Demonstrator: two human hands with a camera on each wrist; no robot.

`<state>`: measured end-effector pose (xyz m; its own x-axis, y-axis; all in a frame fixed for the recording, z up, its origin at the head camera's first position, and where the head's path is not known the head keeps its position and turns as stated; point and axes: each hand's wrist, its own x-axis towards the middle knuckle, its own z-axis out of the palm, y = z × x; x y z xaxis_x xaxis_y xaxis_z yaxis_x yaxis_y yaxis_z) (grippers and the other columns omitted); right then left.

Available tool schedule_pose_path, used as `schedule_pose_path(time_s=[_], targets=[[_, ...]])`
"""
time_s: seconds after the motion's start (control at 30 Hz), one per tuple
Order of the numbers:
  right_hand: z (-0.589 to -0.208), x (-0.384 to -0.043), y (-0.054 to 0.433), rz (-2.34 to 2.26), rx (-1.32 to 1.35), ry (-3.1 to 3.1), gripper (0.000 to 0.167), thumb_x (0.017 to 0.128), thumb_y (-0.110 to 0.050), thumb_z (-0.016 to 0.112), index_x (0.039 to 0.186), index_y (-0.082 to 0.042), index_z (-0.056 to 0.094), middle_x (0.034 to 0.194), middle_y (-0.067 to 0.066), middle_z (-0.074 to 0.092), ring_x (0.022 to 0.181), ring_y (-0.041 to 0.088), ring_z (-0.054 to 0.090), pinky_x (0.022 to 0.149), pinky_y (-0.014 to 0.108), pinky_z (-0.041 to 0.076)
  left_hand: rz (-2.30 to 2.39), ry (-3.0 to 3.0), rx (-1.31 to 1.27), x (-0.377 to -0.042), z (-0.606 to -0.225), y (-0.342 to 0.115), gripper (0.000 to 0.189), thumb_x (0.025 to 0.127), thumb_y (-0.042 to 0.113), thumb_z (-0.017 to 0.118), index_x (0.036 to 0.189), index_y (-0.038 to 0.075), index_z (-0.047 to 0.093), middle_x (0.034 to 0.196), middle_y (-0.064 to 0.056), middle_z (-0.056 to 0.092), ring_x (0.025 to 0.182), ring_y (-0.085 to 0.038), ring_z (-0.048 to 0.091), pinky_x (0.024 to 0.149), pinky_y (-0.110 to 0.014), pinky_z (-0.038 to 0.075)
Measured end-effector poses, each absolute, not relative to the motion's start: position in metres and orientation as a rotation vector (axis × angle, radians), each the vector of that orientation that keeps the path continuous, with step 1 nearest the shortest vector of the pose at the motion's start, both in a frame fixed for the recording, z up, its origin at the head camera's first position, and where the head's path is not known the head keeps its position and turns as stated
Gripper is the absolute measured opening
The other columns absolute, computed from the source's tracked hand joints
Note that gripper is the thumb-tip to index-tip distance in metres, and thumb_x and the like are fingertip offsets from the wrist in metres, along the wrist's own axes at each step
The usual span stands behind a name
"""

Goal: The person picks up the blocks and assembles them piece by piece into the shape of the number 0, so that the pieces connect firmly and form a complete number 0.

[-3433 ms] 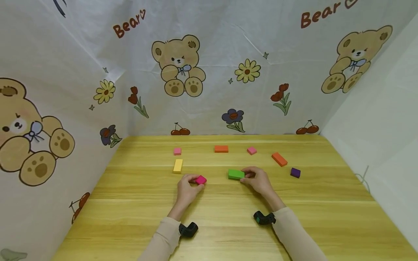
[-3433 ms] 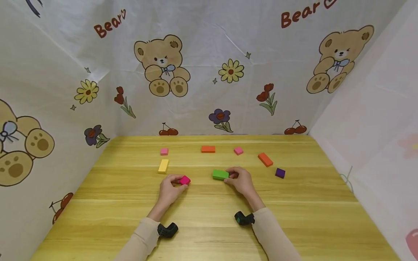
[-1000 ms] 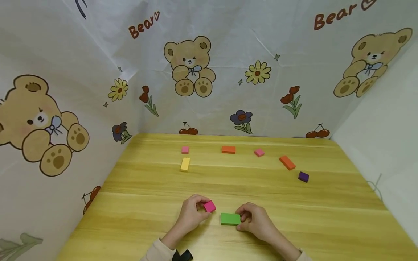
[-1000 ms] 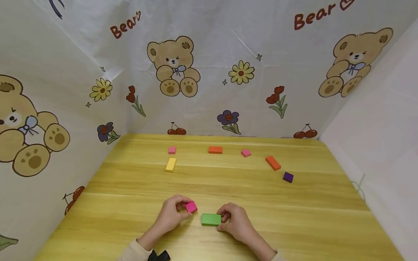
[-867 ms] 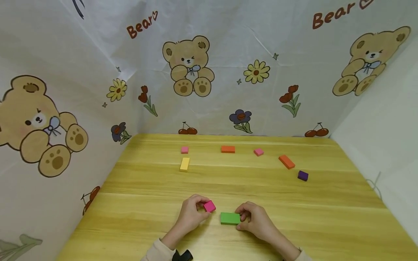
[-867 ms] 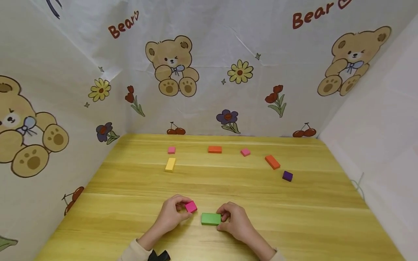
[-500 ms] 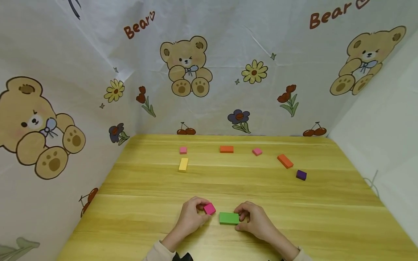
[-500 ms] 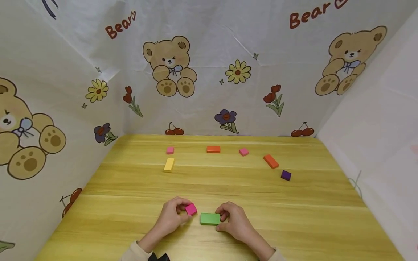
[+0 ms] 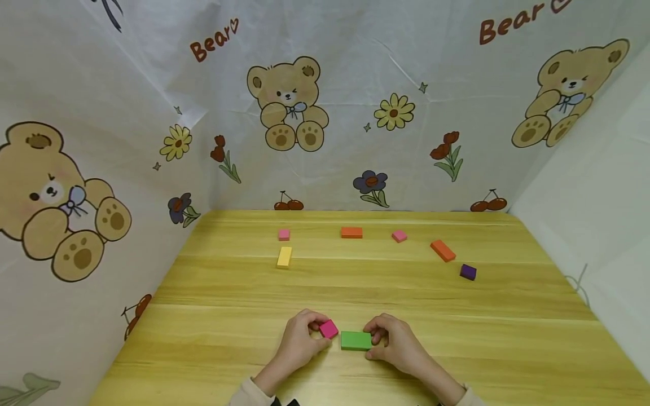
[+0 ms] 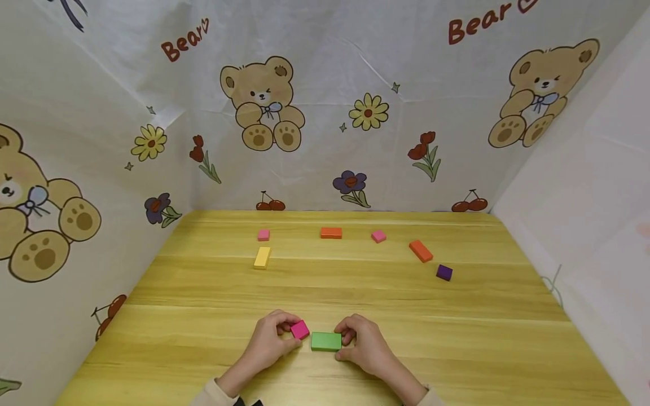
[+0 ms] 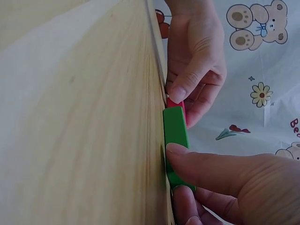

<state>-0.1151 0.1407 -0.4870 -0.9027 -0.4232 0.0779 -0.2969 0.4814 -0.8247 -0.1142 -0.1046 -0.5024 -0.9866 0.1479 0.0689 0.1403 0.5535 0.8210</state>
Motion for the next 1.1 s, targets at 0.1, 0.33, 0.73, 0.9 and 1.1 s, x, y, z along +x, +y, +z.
schedule_pose_path(time_s=[0.1,0.33,0.73,0.9,1.1], targets=[[-0.4866,-0.1155,0.1409,-1.406,-0.626,2.57,0.036,0.068,-0.008,0.088,0.098,-0.007,0.068,0.085,0.002,0.06,0.072,0.008,0.054,0.057,0.019,0.044,1.452,2.78,0.272,-0.1137,-0.5023,-0.1036,0.034,0.066,0.006,0.086,0.098,0.009,0.073,0.089,0.004,0.065,0.079,-0.006,0.054,0.069,-0.02,0.043],[-0.488,-0.1152,0.1418,-1.408,-0.633,2.564,0.036,0.069,-0.009,0.087,0.099,-0.007,0.068,0.086,0.001,0.06,0.072,0.008,0.054,0.057,0.019,0.044,1.457,2.798,0.312,-0.1112,-0.5023,-0.1012,0.034,0.065,0.006,0.086,0.096,0.008,0.073,0.087,0.003,0.065,0.078,-0.005,0.055,0.069,-0.02,0.044],[-0.4892,-0.1159,0.1413,-1.37,-0.623,2.582,0.036,0.069,-0.009,0.087,0.099,-0.008,0.068,0.086,0.0,0.06,0.073,0.007,0.055,0.058,0.019,0.045,1.468,2.804,0.356,-0.1115,-0.5063,-0.1016,0.033,0.066,0.007,0.087,0.095,0.009,0.073,0.087,0.004,0.065,0.077,-0.005,0.055,0.069,-0.021,0.046],[-0.4903,-0.115,0.1419,-1.36,-0.623,2.582,0.036,0.068,-0.008,0.087,0.1,-0.009,0.068,0.087,0.0,0.06,0.073,0.007,0.055,0.058,0.019,0.045,1.468,2.798,0.353,-0.111,-0.5073,-0.1024,0.033,0.066,0.007,0.087,0.095,0.01,0.073,0.088,0.004,0.065,0.077,-0.004,0.054,0.07,-0.021,0.046],[-0.4911,-0.1154,0.1421,-1.365,-0.635,2.59,0.036,0.068,-0.006,0.087,0.099,-0.009,0.069,0.087,0.0,0.061,0.073,0.008,0.056,0.058,0.02,0.046,1.463,2.802,0.356,-0.1113,-0.5065,-0.1027,0.033,0.066,0.008,0.087,0.096,0.011,0.073,0.087,0.005,0.064,0.077,-0.004,0.054,0.069,-0.021,0.045]])
